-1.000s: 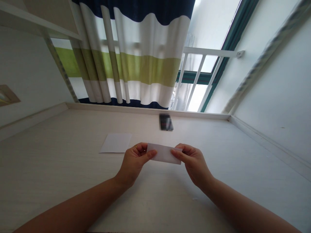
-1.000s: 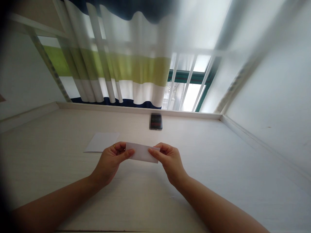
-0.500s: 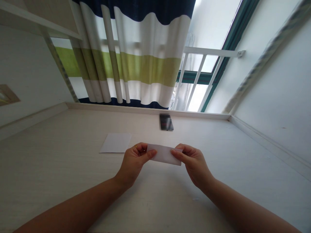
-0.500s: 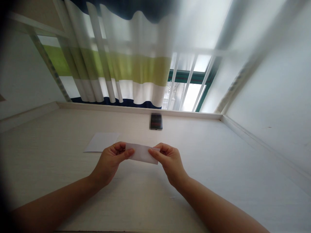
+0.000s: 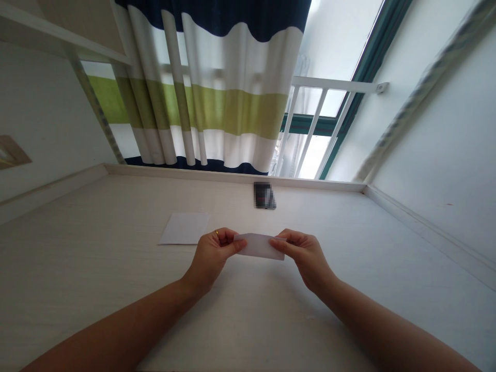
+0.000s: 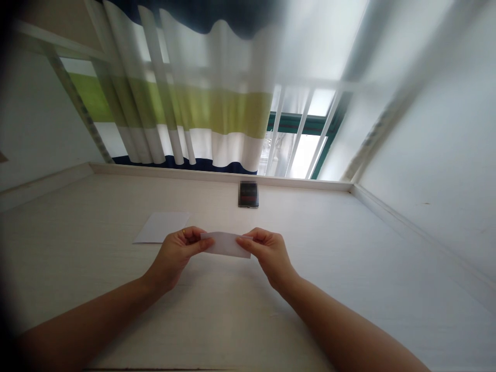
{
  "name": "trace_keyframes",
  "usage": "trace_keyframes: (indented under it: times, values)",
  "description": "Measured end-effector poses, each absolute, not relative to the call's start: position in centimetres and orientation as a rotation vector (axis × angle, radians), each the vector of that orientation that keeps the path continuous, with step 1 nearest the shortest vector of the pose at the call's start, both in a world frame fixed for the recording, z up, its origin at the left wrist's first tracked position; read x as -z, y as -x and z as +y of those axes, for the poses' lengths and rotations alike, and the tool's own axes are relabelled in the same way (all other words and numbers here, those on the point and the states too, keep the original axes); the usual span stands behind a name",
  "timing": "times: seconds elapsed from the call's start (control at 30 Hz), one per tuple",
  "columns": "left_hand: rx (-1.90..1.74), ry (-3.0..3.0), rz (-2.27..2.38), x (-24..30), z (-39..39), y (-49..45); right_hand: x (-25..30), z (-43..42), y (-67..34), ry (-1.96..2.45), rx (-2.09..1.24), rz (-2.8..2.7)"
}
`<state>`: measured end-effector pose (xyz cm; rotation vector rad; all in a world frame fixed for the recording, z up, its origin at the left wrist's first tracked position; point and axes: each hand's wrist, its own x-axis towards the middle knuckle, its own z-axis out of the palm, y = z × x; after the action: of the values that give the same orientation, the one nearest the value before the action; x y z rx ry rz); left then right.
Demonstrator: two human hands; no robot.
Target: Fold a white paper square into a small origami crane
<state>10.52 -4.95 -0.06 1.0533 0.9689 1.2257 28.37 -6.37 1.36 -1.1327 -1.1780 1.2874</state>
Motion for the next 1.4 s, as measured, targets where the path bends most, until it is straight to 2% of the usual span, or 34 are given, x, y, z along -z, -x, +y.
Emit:
trace_keyframes:
  times: [0.63, 1.0, 1.4]
  values:
    - [-1.062, -1.145, 0.949, 0.3, -4.4, -10.0, -1.4, -6.0, -28.7, 1.192, -1.284, -1.187]
    - [-0.845, -1.702, 1.087, 0.6, -4.4, -9.6, -1.2, -6.1, -28.7, 1.282, -1.118, -1.438]
    - [-0.883, -1.395, 0.978, 0.5, -4.3, -9.6, -1.5, -6.3, -28.6, 1.267, -1.158, -1.433]
